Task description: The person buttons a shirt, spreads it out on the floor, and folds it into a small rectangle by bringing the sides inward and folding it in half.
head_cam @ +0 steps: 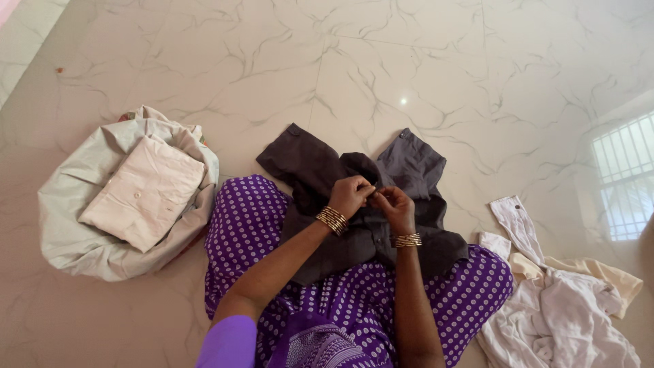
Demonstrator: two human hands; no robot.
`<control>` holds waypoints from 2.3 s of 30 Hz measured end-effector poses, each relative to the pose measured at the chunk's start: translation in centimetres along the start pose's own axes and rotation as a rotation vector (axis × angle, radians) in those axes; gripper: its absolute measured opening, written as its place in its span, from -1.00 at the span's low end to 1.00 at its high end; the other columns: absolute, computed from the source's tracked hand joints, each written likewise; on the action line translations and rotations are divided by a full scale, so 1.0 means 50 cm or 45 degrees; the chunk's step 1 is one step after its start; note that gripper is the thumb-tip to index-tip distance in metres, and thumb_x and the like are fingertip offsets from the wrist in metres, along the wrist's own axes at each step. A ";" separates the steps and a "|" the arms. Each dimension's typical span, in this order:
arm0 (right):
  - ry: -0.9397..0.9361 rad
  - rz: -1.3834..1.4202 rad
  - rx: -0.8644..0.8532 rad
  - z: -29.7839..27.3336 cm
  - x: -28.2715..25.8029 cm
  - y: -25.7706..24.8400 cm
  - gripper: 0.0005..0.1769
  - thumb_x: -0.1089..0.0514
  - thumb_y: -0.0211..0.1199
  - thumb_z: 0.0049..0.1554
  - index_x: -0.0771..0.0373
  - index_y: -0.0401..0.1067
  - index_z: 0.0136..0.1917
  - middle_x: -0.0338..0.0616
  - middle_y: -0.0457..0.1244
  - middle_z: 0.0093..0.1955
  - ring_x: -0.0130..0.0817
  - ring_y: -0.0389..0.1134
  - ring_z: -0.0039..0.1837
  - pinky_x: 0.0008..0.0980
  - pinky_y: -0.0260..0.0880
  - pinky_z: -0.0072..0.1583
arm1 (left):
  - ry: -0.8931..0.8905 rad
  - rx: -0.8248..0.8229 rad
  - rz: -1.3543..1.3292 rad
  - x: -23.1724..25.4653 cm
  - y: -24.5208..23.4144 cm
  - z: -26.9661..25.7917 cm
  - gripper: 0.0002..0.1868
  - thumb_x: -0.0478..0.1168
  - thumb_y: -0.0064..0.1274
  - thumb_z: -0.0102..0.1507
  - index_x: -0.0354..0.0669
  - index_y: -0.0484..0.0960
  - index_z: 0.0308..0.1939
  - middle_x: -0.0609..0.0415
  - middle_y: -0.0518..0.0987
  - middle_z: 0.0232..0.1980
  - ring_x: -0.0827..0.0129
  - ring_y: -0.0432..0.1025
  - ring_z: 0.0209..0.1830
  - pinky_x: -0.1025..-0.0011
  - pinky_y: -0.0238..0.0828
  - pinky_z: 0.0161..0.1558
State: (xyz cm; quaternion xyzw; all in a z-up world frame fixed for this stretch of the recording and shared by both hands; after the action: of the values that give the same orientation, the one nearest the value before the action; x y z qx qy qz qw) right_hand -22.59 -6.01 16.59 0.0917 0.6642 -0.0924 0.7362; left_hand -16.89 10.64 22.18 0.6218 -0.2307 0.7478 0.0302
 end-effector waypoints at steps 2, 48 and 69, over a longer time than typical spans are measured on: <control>-0.174 -0.337 0.117 -0.006 -0.019 0.016 -0.82 0.23 0.38 0.17 0.37 0.52 0.01 -0.08 0.44 -0.07 -0.38 0.50 -0.07 -0.40 0.55 -0.02 | -0.095 0.003 -0.083 -0.015 0.007 0.002 -0.74 -0.13 0.15 0.32 -0.32 0.71 -0.23 -0.04 0.70 -0.39 0.48 0.61 -0.48 0.50 0.54 -0.41; -0.053 -0.893 0.594 0.063 0.114 -0.141 -0.58 0.15 0.26 0.20 0.09 0.46 0.34 -0.13 0.47 0.18 -0.24 0.53 0.14 -0.21 0.55 0.16 | 0.366 -0.500 0.048 -0.131 -0.123 -0.035 -0.71 -0.12 0.10 0.20 -0.32 0.51 -0.22 -0.05 0.50 -0.33 0.31 0.41 -0.35 0.29 0.37 -0.21; -0.063 -0.717 -0.122 0.034 -0.049 -0.093 -0.71 0.19 0.46 0.04 0.34 0.54 0.01 -0.03 0.43 -0.08 -0.21 0.45 -0.07 -0.28 0.47 -0.03 | 0.685 -0.297 0.353 -0.096 -0.109 0.095 0.28 0.16 0.42 -0.02 -0.51 0.01 0.47 -0.52 0.18 0.42 -0.36 0.19 0.39 -0.12 0.25 0.20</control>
State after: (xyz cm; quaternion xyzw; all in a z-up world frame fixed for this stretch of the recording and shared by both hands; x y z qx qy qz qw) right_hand -22.42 -10.91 19.11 -0.1334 0.6490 -0.2639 0.7010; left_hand -9.65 14.82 19.88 0.3569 -0.3810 0.8509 0.0589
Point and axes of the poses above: each hand's wrist, its own z-axis towards the middle knuckle, its own y-axis out of the palm, x = y × z, the point moved 1 cm from there along z, towards the middle knuckle
